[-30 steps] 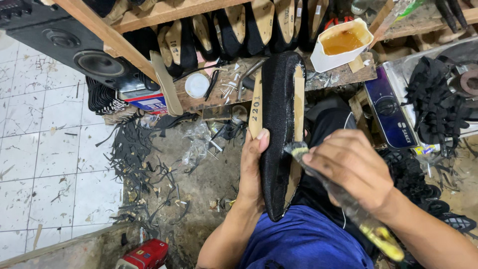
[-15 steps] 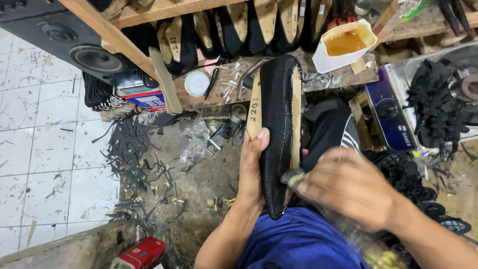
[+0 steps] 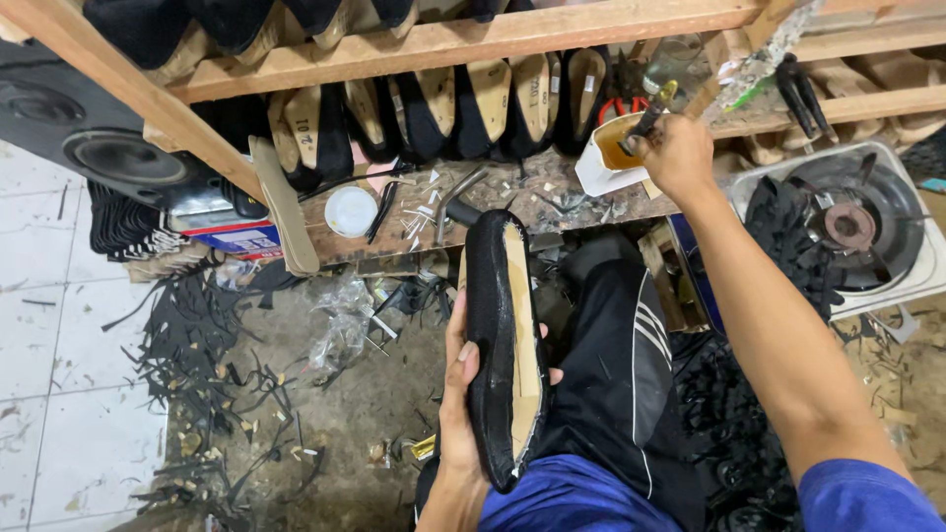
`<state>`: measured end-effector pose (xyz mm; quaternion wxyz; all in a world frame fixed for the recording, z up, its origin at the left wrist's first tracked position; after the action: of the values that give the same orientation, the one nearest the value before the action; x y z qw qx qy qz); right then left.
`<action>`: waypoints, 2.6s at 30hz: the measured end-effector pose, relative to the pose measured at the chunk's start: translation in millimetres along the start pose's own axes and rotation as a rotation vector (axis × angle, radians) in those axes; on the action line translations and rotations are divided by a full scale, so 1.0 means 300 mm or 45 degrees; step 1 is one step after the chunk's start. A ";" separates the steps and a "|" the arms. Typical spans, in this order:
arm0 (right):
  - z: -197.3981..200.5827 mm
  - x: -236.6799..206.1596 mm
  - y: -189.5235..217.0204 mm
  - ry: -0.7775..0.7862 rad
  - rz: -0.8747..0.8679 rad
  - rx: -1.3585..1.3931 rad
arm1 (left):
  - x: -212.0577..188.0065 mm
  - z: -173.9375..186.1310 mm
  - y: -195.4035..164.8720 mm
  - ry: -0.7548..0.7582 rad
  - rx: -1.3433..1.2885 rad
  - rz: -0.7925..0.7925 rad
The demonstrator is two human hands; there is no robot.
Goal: The person sits on the floor of a shoe workshop holding a black shoe upper on their lap and uses a long brush to apply glue along the sole edge of the shoe. They periodically dip the brush into a glue container on the workbench and continue coating the edge, turning the shoe to reach different sections.
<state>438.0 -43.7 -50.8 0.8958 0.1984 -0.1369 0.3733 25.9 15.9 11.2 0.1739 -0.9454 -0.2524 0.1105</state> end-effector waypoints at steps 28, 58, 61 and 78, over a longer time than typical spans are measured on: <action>0.639 -0.636 0.703 -0.230 0.050 1.196 | 0.071 -0.141 0.056 0.153 0.169 -0.301; 0.776 -0.623 0.747 -0.039 0.379 0.978 | 0.002 -0.203 -0.003 0.195 0.366 -0.317; 0.787 -0.635 0.757 -0.045 0.455 0.945 | 0.006 -0.201 -0.005 0.188 0.375 -0.338; 0.833 -0.618 0.796 -0.117 0.771 0.779 | 0.026 -0.166 0.015 0.210 0.191 -0.205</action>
<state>114.4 -118.6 157.6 0.6388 0.4219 -0.1118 0.6335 49.2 2.6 54.0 0.2725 -0.9124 -0.3032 0.0365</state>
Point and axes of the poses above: each hand's wrist, its own x-axis towards the middle knuckle, its own z-axis out of the back of the hand, y = z × x, the point moved 5 cm from there along x, towards the middle knuckle, and after that the axes turned 5 degrees about -x, right-handed, at the moved point
